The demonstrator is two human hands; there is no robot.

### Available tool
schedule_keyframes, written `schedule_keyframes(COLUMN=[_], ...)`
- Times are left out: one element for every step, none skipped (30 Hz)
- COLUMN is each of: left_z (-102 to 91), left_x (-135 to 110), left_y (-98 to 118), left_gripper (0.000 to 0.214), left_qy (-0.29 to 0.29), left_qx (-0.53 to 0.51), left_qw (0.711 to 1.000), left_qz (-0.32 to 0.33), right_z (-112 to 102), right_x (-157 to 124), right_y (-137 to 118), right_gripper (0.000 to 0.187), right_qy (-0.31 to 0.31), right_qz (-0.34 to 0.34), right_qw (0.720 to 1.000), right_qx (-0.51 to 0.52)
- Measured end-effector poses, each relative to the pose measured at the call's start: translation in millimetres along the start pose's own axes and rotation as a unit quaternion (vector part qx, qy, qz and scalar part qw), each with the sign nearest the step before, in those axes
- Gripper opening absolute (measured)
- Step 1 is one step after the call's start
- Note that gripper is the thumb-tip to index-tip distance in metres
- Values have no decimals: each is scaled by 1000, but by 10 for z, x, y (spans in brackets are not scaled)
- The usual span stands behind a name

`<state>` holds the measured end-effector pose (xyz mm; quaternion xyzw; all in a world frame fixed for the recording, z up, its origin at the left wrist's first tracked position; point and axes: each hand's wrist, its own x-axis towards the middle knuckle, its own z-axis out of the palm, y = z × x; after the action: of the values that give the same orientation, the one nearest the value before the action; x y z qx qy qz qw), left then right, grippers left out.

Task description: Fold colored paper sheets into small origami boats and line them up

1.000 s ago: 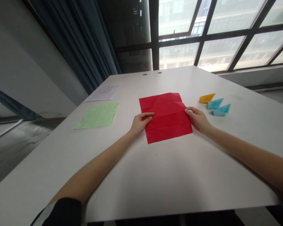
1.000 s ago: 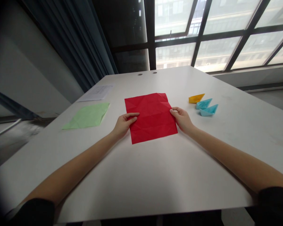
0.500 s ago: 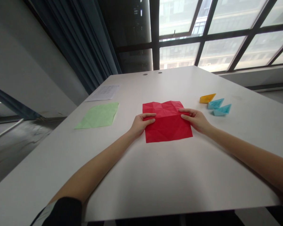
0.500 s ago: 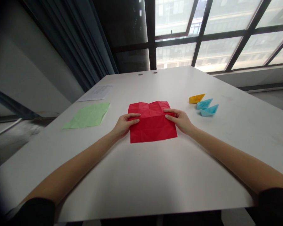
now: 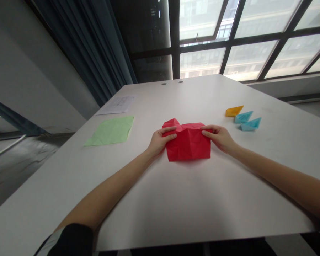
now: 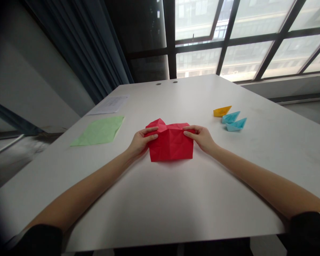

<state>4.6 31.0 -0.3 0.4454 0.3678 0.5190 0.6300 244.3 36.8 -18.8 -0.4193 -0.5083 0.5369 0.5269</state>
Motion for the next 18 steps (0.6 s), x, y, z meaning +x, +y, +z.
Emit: schedule_keyframes(left_z=[1,1,1,1,3,8,15,24,36,50,64,79,92,104,113,120,125,126], left_x=[1,3,6,8,11,14,15,15,14,10,5,-1,-7,-13,-18,-22,-25,-25], left_y=[1,3,4,5,4,1,-4,-9,-16,-24,-31,-38,-44,-49,-53,-57,-60,-64], left_gripper=[38,38,38,38,38,38,38,39,40,42,44,46,48,49,49,48,46,43], left_qy=[0,-1,-1,0,2,4,7,10,11,12,12,12,13,16,23,33,46,59], left_qx=[-4,-8,-12,-17,-25,-34,-44,-54,-63,-70,-75,-78,-78,-75,-71,-64,-54,-44], left_qw=[1000,1000,1000,1000,1000,999,999,998,998,997,997,996,996,997,997,997,997,997], left_qz=[3,4,4,2,-2,-8,-14,-20,-25,-29,-32,-33,-32,-29,-23,-15,-5,4], right_z=[0,1,5,12,21,32,45,60,76,92,108,122,134,145,152,157,160,161], right_x=[0,-1,-2,-3,-6,-9,-15,-21,-30,-40,-50,-61,-70,-78,-83,-86,-87,-86], right_y=[2,3,2,1,-1,-3,-6,-9,-12,-15,-19,-22,-24,-25,-24,-23,-20,-17], right_gripper=[25,24,24,25,27,29,31,32,32,31,30,29,28,28,28,28,28,28], right_qy=[-2,-5,-10,-15,-20,-23,-24,-22,-20,-17,-13,-11,-9,-6,-3,2,7,13], right_qz=[-2,-4,-5,-6,-5,-2,2,8,13,18,21,22,23,22,21,19,16,14], right_qw=[1000,1000,1000,1000,1000,1000,1000,1000,1000,1000,999,999,999,999,999,999,999,999], right_qx=[-2,-4,-5,-3,0,5,10,14,17,19,21,23,25,28,30,33,36,39])
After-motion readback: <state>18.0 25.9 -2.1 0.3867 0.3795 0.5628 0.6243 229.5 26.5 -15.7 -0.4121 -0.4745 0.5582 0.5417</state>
